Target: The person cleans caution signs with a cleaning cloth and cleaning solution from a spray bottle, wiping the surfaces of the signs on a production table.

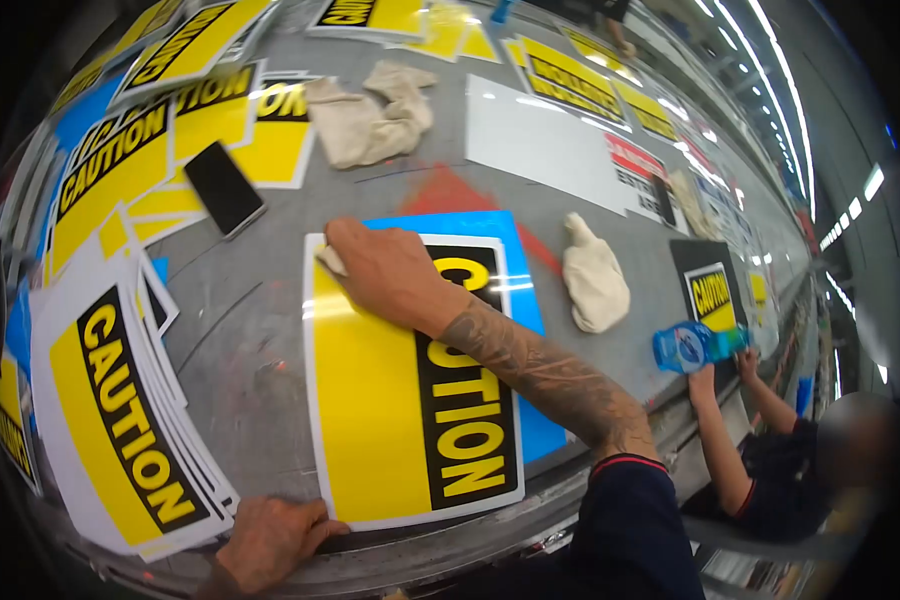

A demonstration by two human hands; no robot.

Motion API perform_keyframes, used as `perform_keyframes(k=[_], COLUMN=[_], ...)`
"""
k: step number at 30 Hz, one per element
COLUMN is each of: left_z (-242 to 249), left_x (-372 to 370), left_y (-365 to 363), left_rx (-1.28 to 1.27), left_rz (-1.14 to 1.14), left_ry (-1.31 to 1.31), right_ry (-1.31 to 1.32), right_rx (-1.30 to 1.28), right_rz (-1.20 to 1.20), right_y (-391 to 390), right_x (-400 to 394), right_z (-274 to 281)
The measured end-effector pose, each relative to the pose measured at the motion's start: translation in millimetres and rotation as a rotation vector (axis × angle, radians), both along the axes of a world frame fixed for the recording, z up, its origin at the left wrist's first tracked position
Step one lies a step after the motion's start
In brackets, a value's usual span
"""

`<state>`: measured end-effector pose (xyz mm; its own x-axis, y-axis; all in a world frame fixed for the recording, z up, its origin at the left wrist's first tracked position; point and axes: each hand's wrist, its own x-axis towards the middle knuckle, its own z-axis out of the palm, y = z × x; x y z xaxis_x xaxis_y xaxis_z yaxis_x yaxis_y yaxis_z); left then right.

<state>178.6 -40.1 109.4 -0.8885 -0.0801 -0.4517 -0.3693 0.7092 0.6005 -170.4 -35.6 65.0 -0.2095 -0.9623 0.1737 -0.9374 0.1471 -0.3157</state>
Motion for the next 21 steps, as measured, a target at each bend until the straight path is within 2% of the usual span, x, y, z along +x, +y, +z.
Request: perform_keyframes(k=[1,4,5,7,11,13,14,16,17,18,19,20,21], left_z=[1.0,-4.4,-3.5,-1.4,0.5,1.8,5.7,15.8,-7.2,-11.8,-8.5,-4.0,0.6], left_x=[-1.6,1.6,2.3,-0.4,-1.4,-2.7,-8.3,-16.6,1.3,4.9,4.7,2.1,1.5], left_y=[0.2,2.7,3.9,3.3,3.5,3.2,1.9,0.3,5.0,6.4,7.1,7.6,9.9], left_rx=[0.023,0.007,-0.003,-0.042,-0.044,-0.044,-0.042,-0.021,-0.064,-0.099,-0.101,-0.094,-0.081], left_rz=[0.008,0.008,-0.009,-0.034,-0.034,-0.028,-0.061,-0.144,-0.023,-0.013,-0.018,-0.029,-0.031], left_ry=[-0.072,-0.031,-0.047,-0.067,-0.037,-0.039,-0.129,-0.332,0.037,0.080,0.109,0.132,0.135], right_ry=[-0.002,0.032,0.071,0.143,0.174,0.058,-0.001,0.056,-0.001,-0.012,0.124,0.069,0.218], right_rx=[-0.051,0.007,-0.087,-0.114,-0.141,-0.028,0.039,-0.030,0.151,0.020,-0.101,-0.122,-0.291], right_rz=[-0.111,-0.404,-0.411,-0.458,-0.540,-0.399,-0.326,-0.154,-0.294,-0.339,-0.305,-0.341,-0.244], right_y=[12.5,58.1,79.1,106.9,116.0,122.8,124.7,125.8,120.9,111.3,105.8,97.6,92.7], right_x=[-8.8,-45.0,-54.6,-62.1,-48.6,-11.1,2.5,11.6,-6.1,-26.3,-50.8,-68.6,-86.2], right_z=[0.1,-1.7,0.3,-0.3,0.1,-5.3,-4.9,4.8,3.5,-3.5,-11.2,-8.2,-17.7])
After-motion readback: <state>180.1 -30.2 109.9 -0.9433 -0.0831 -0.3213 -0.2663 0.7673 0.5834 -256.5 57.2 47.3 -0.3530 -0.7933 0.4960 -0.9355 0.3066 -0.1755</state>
